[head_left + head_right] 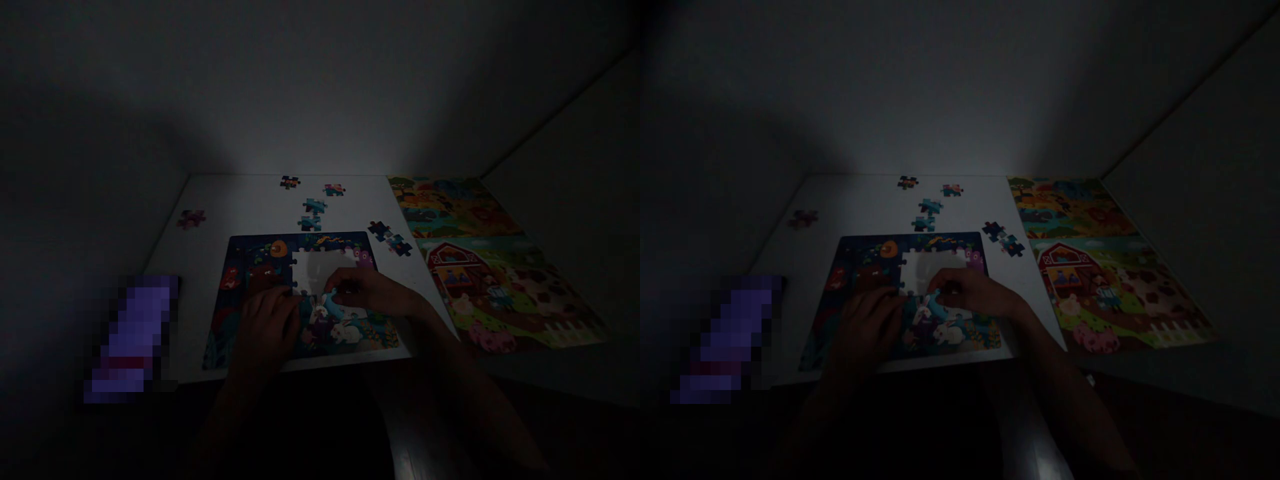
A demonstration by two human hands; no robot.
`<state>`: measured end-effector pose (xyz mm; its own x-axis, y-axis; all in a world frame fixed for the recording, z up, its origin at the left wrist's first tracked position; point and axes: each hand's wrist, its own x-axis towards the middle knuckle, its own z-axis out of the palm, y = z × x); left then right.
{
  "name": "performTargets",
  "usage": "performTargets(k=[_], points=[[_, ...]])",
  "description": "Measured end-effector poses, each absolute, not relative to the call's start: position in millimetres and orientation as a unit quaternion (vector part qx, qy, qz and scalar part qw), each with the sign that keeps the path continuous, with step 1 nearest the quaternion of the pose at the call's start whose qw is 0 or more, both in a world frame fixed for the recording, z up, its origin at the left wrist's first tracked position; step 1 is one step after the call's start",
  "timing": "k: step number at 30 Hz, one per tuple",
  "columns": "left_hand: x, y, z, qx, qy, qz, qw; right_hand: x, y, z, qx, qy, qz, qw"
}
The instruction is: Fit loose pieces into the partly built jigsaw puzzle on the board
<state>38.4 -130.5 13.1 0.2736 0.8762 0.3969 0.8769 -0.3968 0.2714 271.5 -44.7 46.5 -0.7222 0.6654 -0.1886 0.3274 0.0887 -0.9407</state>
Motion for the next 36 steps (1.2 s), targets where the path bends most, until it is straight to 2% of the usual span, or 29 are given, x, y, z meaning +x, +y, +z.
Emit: performTargets(k=[36], points=[[40.3, -131.1, 15.7, -0.791, -0.557, -0.253, -0.023, 259.5, -54.1, 44.5, -0.36, -0.801, 0.458, 0.135]])
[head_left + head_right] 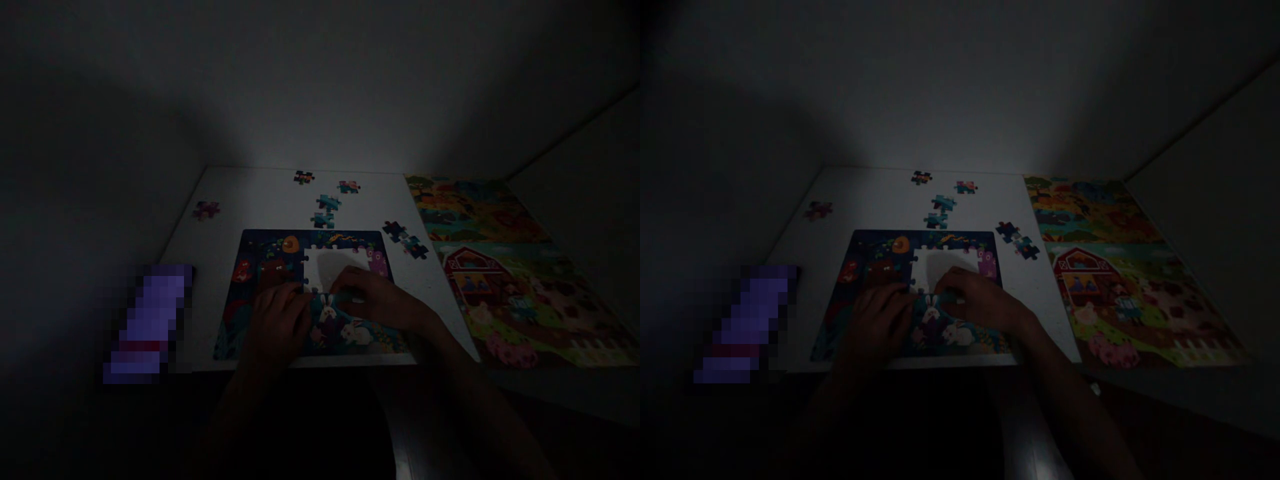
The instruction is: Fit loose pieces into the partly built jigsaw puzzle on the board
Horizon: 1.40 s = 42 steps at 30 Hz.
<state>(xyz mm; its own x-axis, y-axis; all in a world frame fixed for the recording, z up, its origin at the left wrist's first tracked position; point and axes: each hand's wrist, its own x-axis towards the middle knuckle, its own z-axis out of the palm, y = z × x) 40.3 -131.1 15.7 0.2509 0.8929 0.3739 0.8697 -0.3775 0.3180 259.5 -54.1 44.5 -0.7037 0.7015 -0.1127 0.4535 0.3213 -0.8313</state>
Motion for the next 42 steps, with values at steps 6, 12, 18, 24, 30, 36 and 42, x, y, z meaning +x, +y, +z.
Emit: performTargets(k=[6, 12, 18, 24, 30, 36, 42], points=[[40.0, -131.8, 17.3, 0.805, 0.532, 0.264, 0.016, 259.5, -54.2, 46.3, -0.349, -0.823, 0.431, 0.129], [38.1, -133.0, 19.4, 0.829, 0.491, 0.266, 0.031, 259.9, -54.5, 44.3, -0.338, -0.837, 0.411, 0.128], [37.6, -133.8, 22.7, 0.851, 0.452, 0.266, 0.031, 260.0, -53.4, 42.1, -0.331, -0.843, 0.407, 0.12], [38.1, -133.1, 24.4, 0.863, 0.439, 0.248, 0.026, 260.5, -53.7, 40.3, -0.324, -0.85, 0.397, 0.122], [38.2, -133.5, 22.4, 0.862, 0.442, 0.245, 0.035, 260.1, -53.6, 40.0, -0.316, -0.852, 0.398, 0.122], [37.9, -134.1, 22.2, 0.868, 0.43, 0.245, 0.035, 260.0, -52.5, 37.1, -0.315, -0.849, 0.405, 0.13], [37.9, -136.0, 21.3, 0.876, 0.415, 0.245, 0.028, 256.6, -50.2, 36.9, -0.32, -0.844, 0.408, 0.138]])
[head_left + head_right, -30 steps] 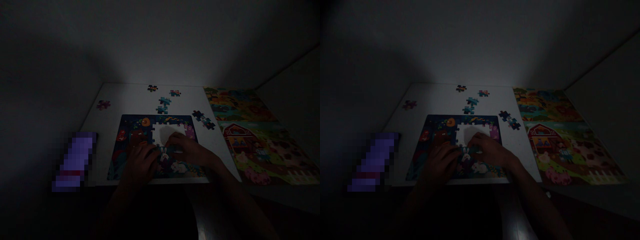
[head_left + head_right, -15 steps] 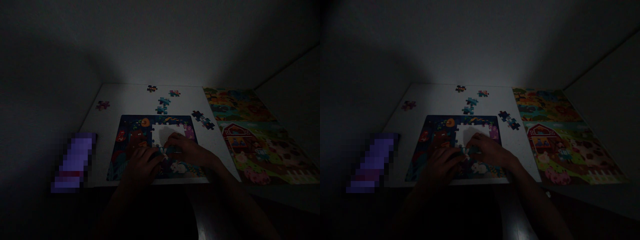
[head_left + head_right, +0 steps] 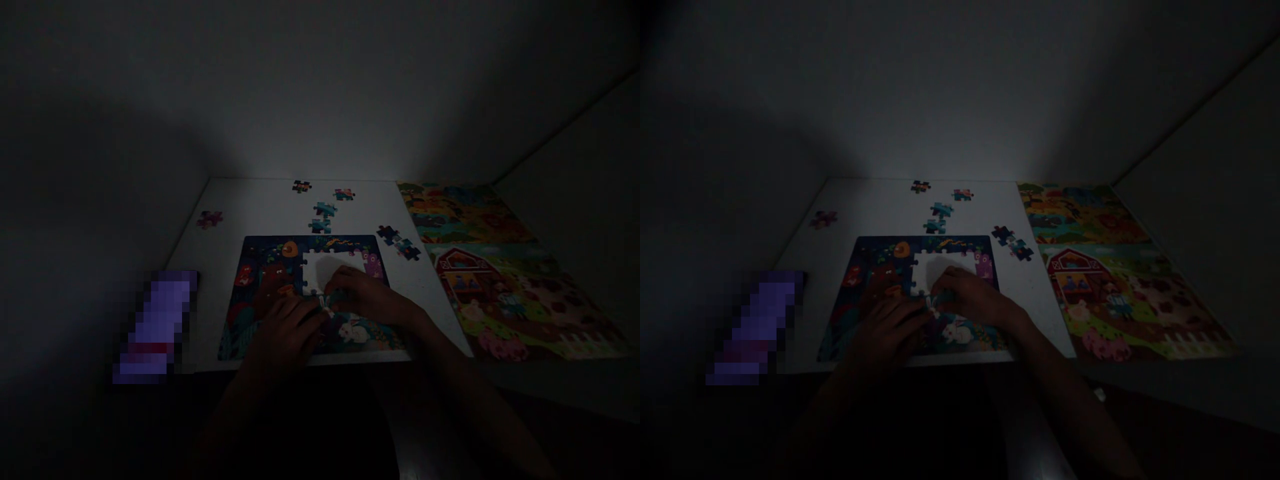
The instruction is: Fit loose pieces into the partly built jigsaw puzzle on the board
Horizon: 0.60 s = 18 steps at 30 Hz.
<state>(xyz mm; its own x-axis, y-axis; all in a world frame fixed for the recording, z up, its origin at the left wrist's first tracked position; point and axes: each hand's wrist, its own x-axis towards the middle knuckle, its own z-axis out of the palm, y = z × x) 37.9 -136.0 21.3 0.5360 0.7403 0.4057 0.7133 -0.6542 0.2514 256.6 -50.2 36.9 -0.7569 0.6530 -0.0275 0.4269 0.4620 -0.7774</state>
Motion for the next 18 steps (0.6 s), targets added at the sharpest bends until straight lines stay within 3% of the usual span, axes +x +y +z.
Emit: performTargets(k=[9, 18], points=[[28, -158, 16, 0.868, 0.427, 0.254, 0.011, 253, -46, 30, -0.35, -0.828, 0.408, 0.161], [-47, -178, 9, 0.834, 0.499, 0.234, -0.032, 253, -45, 26, -0.36, -0.811, 0.429, 0.168]])
